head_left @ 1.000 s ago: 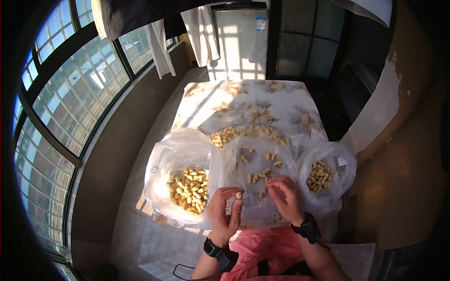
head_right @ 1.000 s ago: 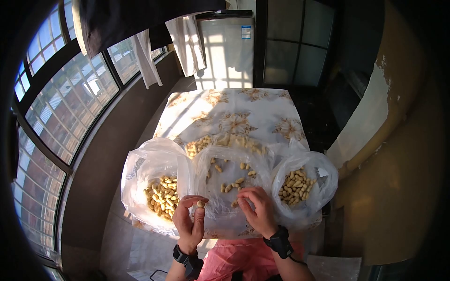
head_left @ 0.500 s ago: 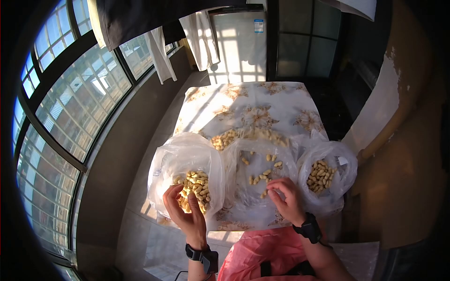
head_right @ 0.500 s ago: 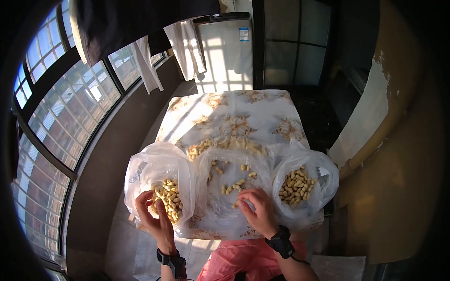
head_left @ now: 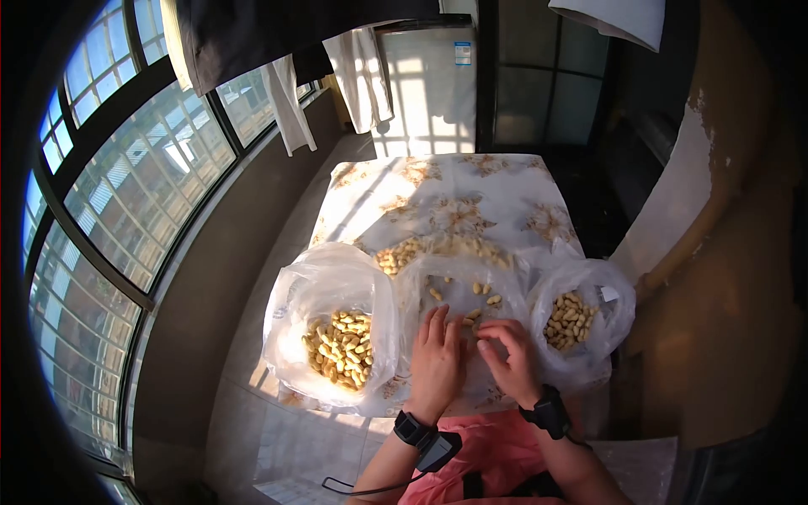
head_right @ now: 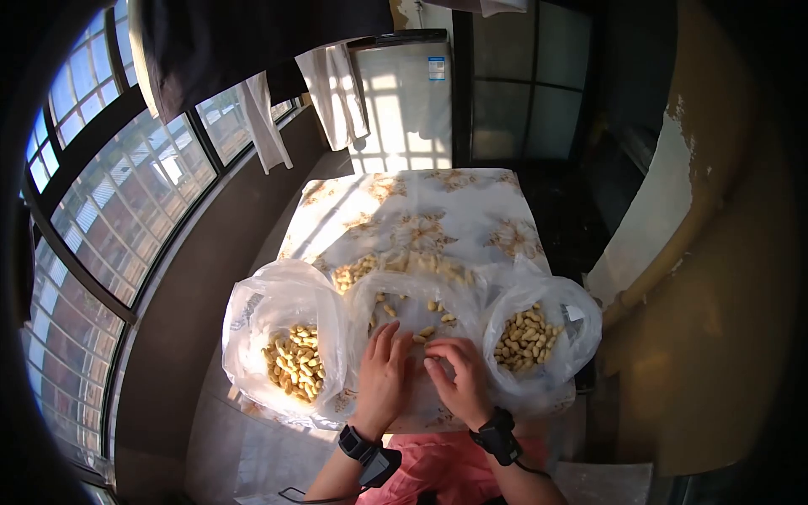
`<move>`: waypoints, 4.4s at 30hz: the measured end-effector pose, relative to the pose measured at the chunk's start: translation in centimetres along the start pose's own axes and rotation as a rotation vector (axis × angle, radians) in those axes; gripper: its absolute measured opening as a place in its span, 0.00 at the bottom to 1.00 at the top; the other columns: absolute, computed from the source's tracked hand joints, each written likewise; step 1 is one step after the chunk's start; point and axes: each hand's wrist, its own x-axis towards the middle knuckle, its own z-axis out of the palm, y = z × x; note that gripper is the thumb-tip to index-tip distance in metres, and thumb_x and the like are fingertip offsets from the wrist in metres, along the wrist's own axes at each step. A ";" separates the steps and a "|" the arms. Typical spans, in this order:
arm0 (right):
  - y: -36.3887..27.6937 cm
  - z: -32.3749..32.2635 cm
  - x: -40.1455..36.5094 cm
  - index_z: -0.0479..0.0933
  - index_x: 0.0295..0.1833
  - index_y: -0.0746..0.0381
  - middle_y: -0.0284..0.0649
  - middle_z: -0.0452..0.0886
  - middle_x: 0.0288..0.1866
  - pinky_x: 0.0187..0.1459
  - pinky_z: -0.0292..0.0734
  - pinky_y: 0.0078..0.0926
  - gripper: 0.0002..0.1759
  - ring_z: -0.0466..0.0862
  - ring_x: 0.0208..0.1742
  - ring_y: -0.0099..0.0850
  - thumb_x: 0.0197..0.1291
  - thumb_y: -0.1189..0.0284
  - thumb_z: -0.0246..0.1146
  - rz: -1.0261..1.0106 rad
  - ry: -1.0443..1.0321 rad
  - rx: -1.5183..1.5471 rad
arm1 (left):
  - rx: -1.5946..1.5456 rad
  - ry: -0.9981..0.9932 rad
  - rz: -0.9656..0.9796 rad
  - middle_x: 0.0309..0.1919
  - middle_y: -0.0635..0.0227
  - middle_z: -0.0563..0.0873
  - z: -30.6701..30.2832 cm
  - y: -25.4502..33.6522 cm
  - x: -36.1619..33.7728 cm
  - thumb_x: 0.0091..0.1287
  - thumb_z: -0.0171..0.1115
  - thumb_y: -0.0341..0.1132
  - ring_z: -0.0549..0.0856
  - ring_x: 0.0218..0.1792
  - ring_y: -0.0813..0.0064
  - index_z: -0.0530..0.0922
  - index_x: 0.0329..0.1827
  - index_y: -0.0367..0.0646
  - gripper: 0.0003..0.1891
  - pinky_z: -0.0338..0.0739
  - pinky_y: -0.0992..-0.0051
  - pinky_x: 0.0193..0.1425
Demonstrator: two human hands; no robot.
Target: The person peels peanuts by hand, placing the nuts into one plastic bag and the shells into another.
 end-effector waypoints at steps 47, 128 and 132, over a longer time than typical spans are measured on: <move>0.3 0.1 -0.2 0.84 0.51 0.63 0.46 0.87 0.53 0.57 0.81 0.42 0.10 0.86 0.55 0.48 0.66 0.75 0.73 0.018 -0.029 -0.045 | -0.066 0.124 -0.065 0.48 0.60 0.84 0.4 -0.1 -1.4 0.61 0.77 0.30 0.81 0.51 0.53 0.87 0.42 0.41 0.09 0.77 0.57 0.56; 0.2 0.1 0.0 0.83 0.47 0.63 0.42 0.89 0.49 0.56 0.81 0.42 0.10 0.86 0.53 0.46 0.62 0.77 0.76 -0.078 -0.102 0.011 | -0.403 0.123 -0.043 0.41 0.59 0.90 -0.4 -0.5 -1.6 0.68 0.71 0.24 0.88 0.44 0.52 0.84 0.45 0.40 0.06 0.81 0.60 0.50; 0.2 0.1 0.0 0.83 0.47 0.63 0.42 0.89 0.49 0.55 0.81 0.42 0.10 0.87 0.52 0.46 0.62 0.77 0.76 -0.085 -0.101 0.010 | -0.399 0.116 -0.048 0.42 0.59 0.90 -0.4 -0.6 -1.6 0.69 0.70 0.24 0.88 0.44 0.52 0.84 0.46 0.39 0.05 0.81 0.60 0.50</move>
